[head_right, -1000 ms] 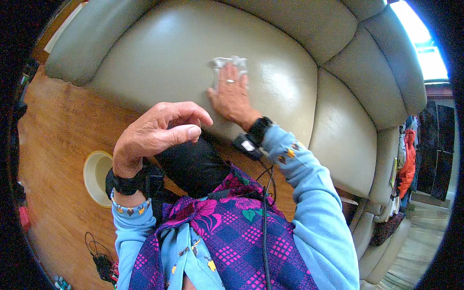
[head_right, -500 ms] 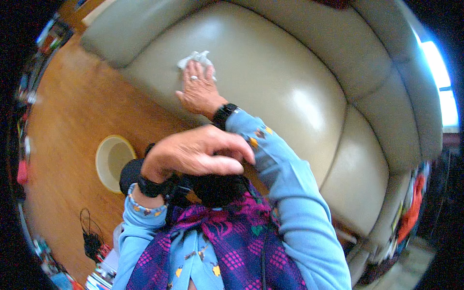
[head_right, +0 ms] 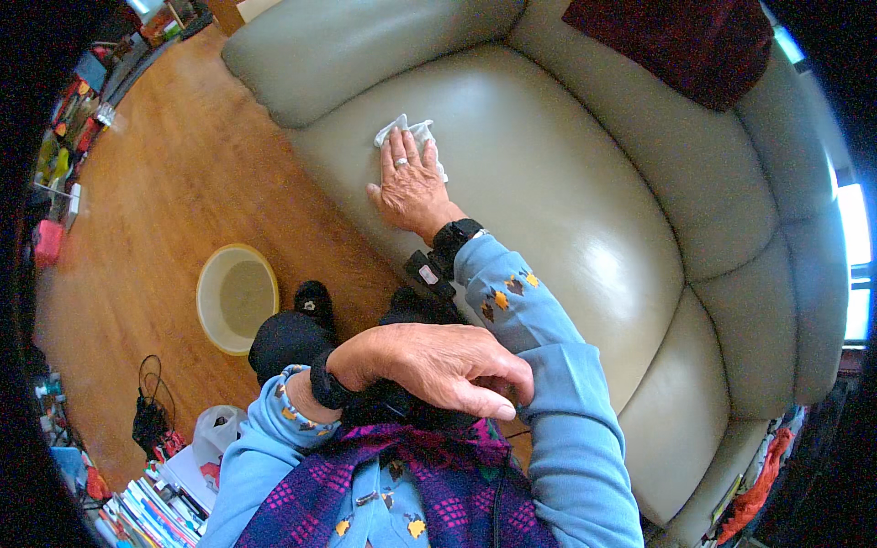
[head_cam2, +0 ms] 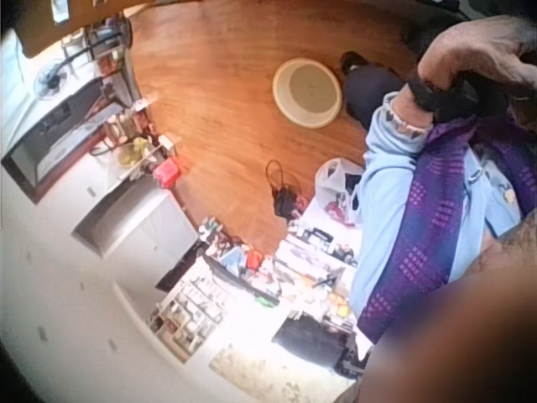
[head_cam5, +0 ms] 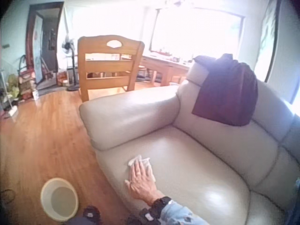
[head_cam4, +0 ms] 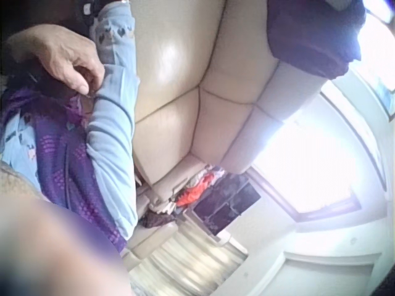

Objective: The person wipes the surface of a beige leather sofa with a white cloth, repeatedly dipping the cloth into a yellow bucket of water and continuing to wipe different sections of the seat and backrest.

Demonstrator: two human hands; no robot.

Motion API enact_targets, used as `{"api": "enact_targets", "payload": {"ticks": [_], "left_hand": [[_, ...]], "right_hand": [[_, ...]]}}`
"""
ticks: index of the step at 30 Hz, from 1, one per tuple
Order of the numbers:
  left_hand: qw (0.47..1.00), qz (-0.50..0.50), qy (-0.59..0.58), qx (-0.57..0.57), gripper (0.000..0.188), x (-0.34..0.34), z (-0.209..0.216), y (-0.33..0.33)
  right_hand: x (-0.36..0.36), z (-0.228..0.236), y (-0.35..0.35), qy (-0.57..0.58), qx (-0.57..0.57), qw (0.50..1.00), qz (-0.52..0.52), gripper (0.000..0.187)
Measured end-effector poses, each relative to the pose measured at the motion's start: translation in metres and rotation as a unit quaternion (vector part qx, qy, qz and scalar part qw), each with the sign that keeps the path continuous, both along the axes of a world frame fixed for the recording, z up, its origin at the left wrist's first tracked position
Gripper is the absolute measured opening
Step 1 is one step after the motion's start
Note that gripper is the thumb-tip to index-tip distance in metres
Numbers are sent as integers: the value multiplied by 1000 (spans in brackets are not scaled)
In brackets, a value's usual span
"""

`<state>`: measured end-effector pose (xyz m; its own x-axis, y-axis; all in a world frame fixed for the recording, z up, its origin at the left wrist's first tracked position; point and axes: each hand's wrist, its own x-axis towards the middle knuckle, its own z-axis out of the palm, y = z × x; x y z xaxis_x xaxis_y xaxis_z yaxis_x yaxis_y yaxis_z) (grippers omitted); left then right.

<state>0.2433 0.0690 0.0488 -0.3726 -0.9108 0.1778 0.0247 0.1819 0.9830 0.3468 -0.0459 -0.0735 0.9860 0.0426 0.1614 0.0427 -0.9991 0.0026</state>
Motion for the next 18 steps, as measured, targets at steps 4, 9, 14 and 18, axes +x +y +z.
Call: {"api": "enact_targets", "payload": {"ticks": [4,9,14,18], "left_hand": [[1000,8,19,21,32,-12,-3,0],[997,51,37,44,29,14,1,1],[998,39,47,22,29,23,7,2],[998,41,25,34,29,17,8,3]], "right_hand": [[12,-6,0,6,11,1000,5,74],[49,13,-61,-36,227,971,73,41],[-34,49,-219,-99,624,764,-134,39],[-129,53,-330,-304,479,711,-417,52]]}}
